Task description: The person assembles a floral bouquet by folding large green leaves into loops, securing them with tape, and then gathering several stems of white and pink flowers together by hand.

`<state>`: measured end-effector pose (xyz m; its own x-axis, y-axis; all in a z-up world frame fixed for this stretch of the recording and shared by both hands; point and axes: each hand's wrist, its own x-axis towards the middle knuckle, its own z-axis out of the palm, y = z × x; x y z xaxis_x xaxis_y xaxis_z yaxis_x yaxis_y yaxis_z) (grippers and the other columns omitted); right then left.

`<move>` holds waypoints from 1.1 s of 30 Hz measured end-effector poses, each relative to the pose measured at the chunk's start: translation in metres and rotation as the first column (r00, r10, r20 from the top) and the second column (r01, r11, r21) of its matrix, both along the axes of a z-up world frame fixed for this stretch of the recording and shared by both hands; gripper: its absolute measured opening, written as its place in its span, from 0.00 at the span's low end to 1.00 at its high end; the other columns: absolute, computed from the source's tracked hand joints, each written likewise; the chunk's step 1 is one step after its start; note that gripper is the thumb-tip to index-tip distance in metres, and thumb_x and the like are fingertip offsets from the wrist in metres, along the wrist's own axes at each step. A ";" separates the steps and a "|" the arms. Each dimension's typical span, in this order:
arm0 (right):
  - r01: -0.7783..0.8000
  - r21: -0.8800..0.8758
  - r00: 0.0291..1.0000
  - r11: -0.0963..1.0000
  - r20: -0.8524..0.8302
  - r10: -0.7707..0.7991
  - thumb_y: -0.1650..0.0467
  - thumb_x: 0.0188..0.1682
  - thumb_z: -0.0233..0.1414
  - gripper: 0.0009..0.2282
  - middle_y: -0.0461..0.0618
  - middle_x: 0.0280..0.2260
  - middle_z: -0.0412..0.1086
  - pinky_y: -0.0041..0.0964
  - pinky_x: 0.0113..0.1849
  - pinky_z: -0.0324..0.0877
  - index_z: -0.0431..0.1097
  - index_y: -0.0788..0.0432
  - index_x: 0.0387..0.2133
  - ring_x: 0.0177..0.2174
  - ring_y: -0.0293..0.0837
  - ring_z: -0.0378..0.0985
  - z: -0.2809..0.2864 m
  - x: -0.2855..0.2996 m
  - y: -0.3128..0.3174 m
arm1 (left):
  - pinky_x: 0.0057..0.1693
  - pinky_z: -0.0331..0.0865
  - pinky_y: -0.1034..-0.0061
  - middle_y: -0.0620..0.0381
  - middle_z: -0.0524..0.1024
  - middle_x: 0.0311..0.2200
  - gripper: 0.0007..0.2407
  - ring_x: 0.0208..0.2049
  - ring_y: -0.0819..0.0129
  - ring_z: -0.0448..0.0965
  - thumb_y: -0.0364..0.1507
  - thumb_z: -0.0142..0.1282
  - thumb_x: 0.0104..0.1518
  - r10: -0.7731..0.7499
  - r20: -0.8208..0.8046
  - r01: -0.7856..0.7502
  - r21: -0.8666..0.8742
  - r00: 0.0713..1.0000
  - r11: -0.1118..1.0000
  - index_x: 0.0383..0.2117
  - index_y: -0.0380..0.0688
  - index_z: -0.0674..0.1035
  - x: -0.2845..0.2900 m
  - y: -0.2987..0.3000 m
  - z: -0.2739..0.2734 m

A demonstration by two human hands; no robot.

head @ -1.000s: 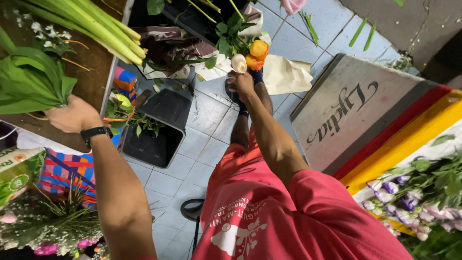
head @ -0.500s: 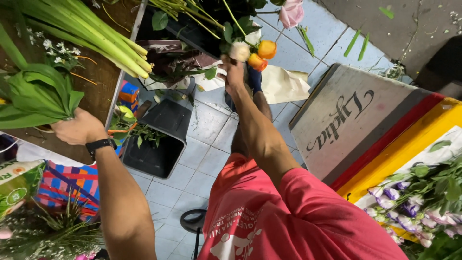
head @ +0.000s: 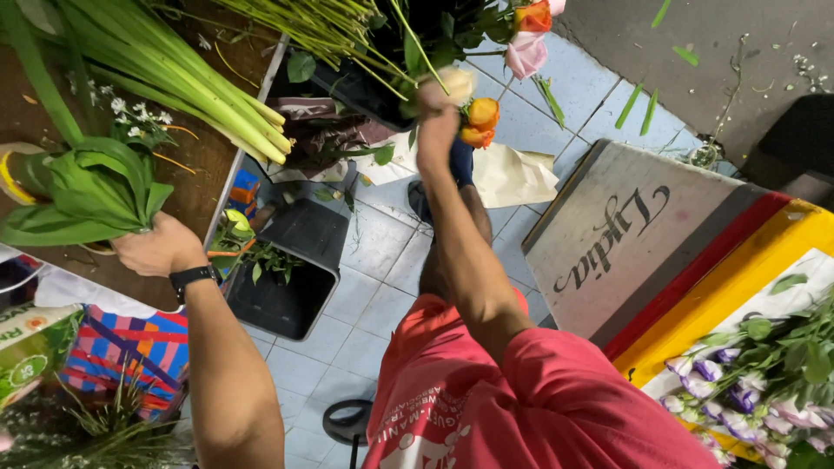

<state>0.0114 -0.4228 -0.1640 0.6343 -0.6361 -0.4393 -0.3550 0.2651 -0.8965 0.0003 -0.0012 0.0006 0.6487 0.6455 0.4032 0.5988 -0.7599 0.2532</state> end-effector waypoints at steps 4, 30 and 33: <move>0.401 0.109 0.906 0.910 0.100 -0.411 0.63 0.53 0.48 0.18 0.53 0.46 0.73 0.37 0.41 0.69 0.69 0.61 0.53 0.42 0.45 0.73 0.068 0.021 -0.056 | 0.37 0.68 0.34 0.32 0.82 0.33 0.19 0.35 0.29 0.80 0.28 0.60 0.36 0.038 -0.013 -0.038 0.011 0.999 0.999 0.36 0.31 0.80 -0.001 0.004 -0.005; 0.090 -0.118 0.954 0.989 -0.275 -0.120 0.55 0.42 0.63 0.30 0.45 0.58 0.71 0.38 0.62 0.57 0.70 0.54 0.58 0.58 0.40 0.70 -0.061 0.009 -0.072 | 0.38 0.69 0.36 0.29 0.81 0.37 0.18 0.37 0.27 0.78 0.23 0.61 0.41 -0.022 -0.014 0.022 -0.003 1.000 1.000 0.41 0.29 0.79 0.004 -0.010 0.011; 0.228 -0.024 0.952 0.973 -0.205 -0.228 0.60 0.36 0.67 0.21 0.41 0.35 0.75 0.33 0.34 0.69 0.76 0.49 0.43 0.32 0.35 0.71 0.095 -0.007 -0.057 | 0.39 0.68 0.35 0.30 0.80 0.36 0.19 0.36 0.26 0.77 0.27 0.63 0.40 0.000 -0.050 0.000 0.017 0.999 1.000 0.39 0.28 0.80 0.001 -0.007 0.008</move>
